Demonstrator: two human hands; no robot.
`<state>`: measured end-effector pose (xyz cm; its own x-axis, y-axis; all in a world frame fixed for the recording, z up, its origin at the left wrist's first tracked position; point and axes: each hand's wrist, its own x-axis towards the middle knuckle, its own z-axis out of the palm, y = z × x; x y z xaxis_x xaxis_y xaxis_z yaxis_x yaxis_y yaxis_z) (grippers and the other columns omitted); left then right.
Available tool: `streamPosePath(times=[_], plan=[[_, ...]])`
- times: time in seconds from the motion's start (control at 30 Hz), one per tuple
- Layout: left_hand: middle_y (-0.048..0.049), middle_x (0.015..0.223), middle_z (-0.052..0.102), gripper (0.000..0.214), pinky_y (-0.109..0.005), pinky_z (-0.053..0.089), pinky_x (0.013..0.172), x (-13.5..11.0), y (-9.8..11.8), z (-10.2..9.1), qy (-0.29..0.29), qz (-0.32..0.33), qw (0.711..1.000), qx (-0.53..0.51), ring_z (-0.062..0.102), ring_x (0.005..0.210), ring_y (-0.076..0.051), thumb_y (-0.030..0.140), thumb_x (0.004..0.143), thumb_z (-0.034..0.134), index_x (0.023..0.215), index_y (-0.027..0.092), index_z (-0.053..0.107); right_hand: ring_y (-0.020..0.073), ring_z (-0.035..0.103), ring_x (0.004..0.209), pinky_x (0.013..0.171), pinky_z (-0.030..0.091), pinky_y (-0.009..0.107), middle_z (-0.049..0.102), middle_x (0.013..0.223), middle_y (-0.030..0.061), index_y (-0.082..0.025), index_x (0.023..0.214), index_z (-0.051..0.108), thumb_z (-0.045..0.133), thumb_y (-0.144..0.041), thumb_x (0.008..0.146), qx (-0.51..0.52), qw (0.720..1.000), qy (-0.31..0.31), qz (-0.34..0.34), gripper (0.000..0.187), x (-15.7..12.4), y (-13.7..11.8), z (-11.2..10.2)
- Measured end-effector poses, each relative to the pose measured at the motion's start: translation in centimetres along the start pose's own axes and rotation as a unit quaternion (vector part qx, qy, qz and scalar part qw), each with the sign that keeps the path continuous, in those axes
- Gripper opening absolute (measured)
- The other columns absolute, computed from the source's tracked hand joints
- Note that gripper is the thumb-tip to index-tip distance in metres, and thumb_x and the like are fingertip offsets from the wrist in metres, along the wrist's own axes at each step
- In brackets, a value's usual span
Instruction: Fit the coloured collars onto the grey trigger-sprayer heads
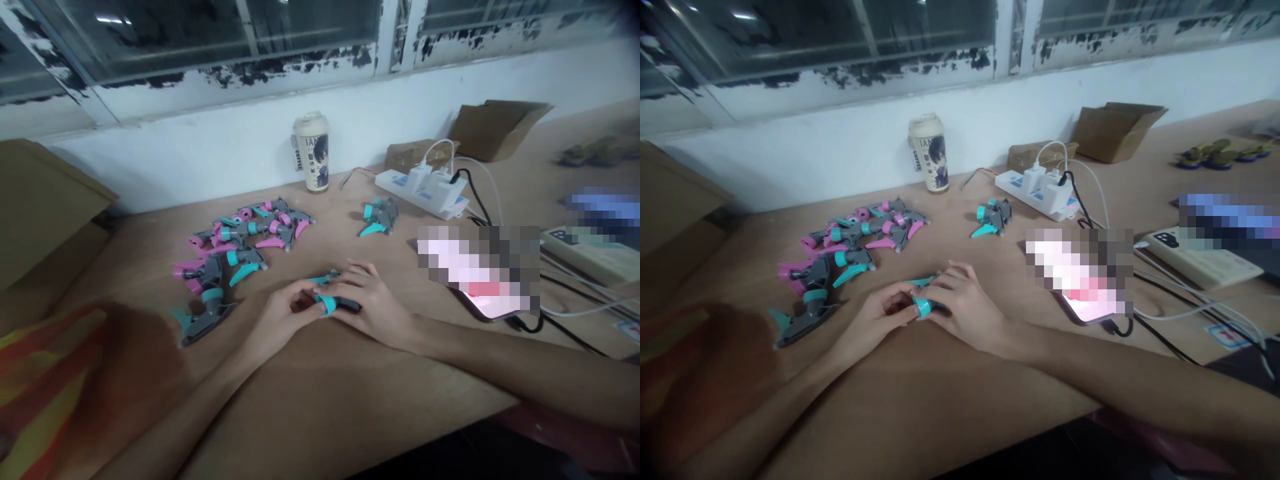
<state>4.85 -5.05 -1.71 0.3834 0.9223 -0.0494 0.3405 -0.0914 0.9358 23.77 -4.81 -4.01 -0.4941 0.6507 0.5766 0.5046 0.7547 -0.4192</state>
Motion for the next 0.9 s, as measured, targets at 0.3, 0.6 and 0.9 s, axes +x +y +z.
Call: streamPosePath(times=[0.3, 0.6, 0.9], plan=[[-0.0011, 0.083, 0.057, 0.024, -0.02, 0.043, 0.055, 0.1, 0.0, -0.1, -0.015, -0.014, 1.0, 0.016, 0.054, 0.076, -0.014, 0.036, 0.081, 0.056, 0.098, 0.02, 0.056, 0.0168, 0.058, 0.093, 0.101, 0.031, 0.042, 0.067, 0.093, 0.0023, -0.024, 0.11, 0.059, 0.056, -0.027, 0.085, -0.035, 0.999, 0.028, -0.018, 0.025, 0.0, 0.1, 0.5], [0.0021, 0.071, 0.054, 0.015, -0.024, 0.041, 0.061, 0.5, 0.5, -0.4, -0.033, -0.004, 0.999, 0.007, 0.051, 0.067, -0.012, 0.028, 0.072, 0.064, 0.079, 0.017, 0.056, 0.0168, 0.058, 0.09, 0.102, 0.03, 0.042, 0.067, 0.092, 0.0021, -0.024, 0.103, 0.062, 0.053, -0.023, 0.087, -0.078, 0.995, 0.02, -0.061, 0.019, -0.1, -0.2, 0.5], [-0.0007, 0.081, 0.058, 0.016, -0.022, 0.042, 0.058, 0.1, -0.2, 0.5, 0.028, 0.009, 0.999, 0.018, 0.054, 0.073, -0.014, 0.031, 0.078, 0.058, 0.087, 0.018, 0.055, 0.0163, 0.06, 0.093, 0.104, 0.027, 0.041, 0.068, 0.099, 0.0022, -0.023, 0.108, 0.06, 0.054, -0.022, 0.086, -0.068, 0.996, 0.02, -0.045, 0.023, 0.2, 0.0, 0.5]])
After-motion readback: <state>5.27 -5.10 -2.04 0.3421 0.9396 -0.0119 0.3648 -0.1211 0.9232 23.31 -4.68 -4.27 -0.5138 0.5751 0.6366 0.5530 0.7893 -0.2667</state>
